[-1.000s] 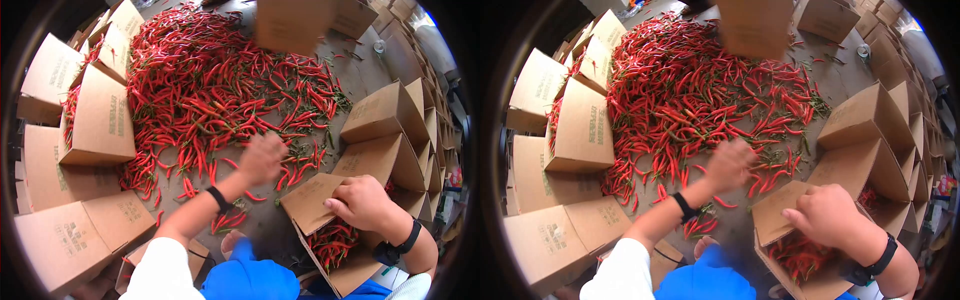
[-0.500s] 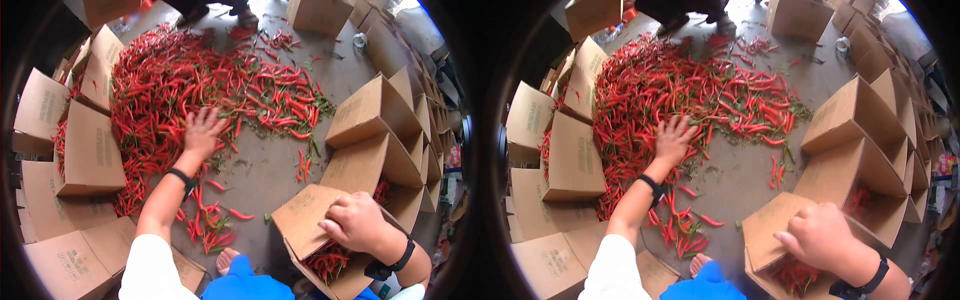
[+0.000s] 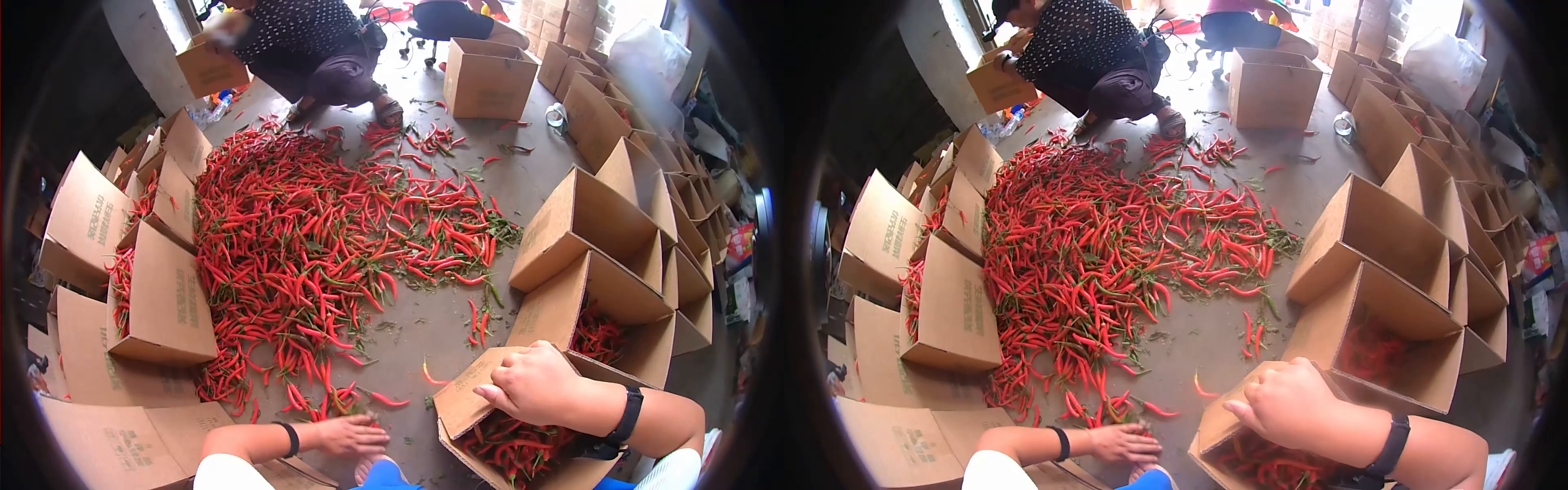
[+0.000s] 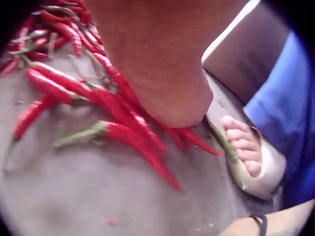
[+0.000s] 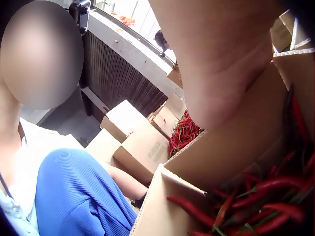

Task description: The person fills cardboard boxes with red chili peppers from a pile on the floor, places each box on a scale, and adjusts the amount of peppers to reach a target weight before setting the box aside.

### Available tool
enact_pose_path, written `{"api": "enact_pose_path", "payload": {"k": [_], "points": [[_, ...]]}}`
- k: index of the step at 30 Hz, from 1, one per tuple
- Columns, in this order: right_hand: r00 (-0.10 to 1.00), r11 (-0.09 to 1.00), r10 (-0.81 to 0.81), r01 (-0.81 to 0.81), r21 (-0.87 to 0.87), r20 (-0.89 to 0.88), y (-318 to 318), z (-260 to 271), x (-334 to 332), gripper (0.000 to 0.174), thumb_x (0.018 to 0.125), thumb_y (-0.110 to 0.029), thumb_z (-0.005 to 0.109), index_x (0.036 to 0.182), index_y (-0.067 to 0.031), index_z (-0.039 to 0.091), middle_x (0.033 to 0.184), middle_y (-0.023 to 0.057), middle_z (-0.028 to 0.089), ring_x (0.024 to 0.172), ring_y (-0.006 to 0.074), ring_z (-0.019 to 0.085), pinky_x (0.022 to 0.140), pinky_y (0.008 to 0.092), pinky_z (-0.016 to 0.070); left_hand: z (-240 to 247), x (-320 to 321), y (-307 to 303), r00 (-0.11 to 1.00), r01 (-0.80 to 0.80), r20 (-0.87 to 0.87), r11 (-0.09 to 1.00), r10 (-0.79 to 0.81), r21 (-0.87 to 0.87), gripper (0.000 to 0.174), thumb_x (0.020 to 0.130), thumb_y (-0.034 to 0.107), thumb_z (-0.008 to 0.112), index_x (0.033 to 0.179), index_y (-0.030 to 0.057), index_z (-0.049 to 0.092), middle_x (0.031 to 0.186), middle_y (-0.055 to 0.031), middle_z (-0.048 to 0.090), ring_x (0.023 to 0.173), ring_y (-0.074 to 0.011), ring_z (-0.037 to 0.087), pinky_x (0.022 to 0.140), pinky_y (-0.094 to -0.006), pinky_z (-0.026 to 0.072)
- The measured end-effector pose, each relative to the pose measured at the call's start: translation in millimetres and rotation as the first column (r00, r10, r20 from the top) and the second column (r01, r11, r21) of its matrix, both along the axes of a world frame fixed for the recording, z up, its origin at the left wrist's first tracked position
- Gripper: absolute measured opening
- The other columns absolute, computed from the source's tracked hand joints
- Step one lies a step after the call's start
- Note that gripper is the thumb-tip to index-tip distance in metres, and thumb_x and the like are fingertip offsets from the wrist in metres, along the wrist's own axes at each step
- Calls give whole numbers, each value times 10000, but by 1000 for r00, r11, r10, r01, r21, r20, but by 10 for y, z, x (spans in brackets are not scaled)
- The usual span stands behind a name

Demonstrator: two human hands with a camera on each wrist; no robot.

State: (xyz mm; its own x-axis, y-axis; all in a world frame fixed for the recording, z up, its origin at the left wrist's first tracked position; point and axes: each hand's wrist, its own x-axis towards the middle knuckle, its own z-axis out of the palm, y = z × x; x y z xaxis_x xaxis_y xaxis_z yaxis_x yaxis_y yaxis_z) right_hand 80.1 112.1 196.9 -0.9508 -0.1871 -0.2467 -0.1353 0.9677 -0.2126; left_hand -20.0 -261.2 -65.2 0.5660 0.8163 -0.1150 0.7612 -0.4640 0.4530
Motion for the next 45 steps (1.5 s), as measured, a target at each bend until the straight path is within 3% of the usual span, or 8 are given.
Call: {"api": "enact_pose_path", "payload": {"k": [4, 10, 14, 22, 27, 32, 38, 45], "points": [[998, 998, 56, -57, 33, 28, -22, 84, -14, 426, 917, -405, 515, 669, -85, 645, 668, 81, 611, 682, 266, 621, 664, 388, 461, 477, -854, 53, 892, -254, -357, 961, 277, 111, 440, 784, 228, 556, 1224, 233, 556, 1344, -46, 466, 1269, -226, 442, 975, -455, 366], [942, 994, -32, -5, -109, -335, 406, 271, 86, 357, 785, -294, 700, 1046, -68, 610, 1092, 118, 586, 1076, 311, 557, 904, 427, 439, 1430, -1617, 237, 33, -805, -284, 194, 958, 560, 345, 817, 126, 556, 1159, 140, 599, 1200, -104, 583, 1140, -295, 528, 972, -527, 376], [917, 979, -186, 202, 10, -353, 1058, 388, -171, 493, 766, -300, 706, 1172, -52, 576, 1276, 195, 489, 1244, 353, 436, 1019, 460, 368, 2333, -1247, 802, 455, -880, -719, 387, 525, -274, 518, 807, 408, 644, 1240, 136, 564, 1055, -133, 652, 1033, -290, 615, 952, -490, 417], [797, 770, -533, 596, -229, 285, 1965, 603, -279, 799, 871, -404, 579, 1489, -111, 167, 1226, 276, 559, 1167, 397, 529, 995, 441, 406, 3865, -506, 1645, 730, -515, -158, 382, 665, -768, 637, 917, 526, 503, 1391, 108, 418, 1328, -188, 511, 1190, -323, 526, 992, -421, 423], [218, -67, -846, 862, -502, 487, 2534, 1308, -287, 932, 856, -129, 591, 1506, -183, -75, 761, 124, 624, 537, 187, 635, 444, 333, 513, 4145, 77, 1347, 793, -265, 60, 432, 606, -862, 719, 871, 561, 559, 1427, 137, 394, 1532, -222, 174, 1405, -416, 164, 1142, -488, 164], [-86, -585, -741, 570, -577, 667, 3706, 1931, -347, 859, 884, -137, 558, 1493, -306, -24, 939, 179, 624, 694, 249, 636, 578, 399, 553, 3496, 306, 794, 456, -196, 183, 299, 871, -934, 655, 963, 542, 381, 1432, 85, 369, 1524, -137, 259, 1430, -272, 169, 1159, -414, 152], [213, -223, -580, 887, -404, 786, 2475, 2143, -344, 193, 812, -240, 677, 924, -110, 588, 780, 90, 620, 627, 189, 615, 543, 309, 517, 5177, 423, 714, -120, 208, -227, -199, 967, -958, 588, 959, 515, 423, 1469, 239, 323, 1525, -51, 287, 1387, -232, 282, 1123, -501, 163], [262, 613, -483, 782, 110, 835, -99, 1739, 1053, 857, 728, -601, 673, 1298, 16, 502, 1331, 261, 488, 1251, 332, 477, 1002, 385, 424, 6093, 1072, -451, -387, 475, -539, -339, 748, -812, 705, 889, 595, 495, 1476, 269, 284, 1537, -14, 262, 1423, -254, 165, 1071, -550, 160]]}}
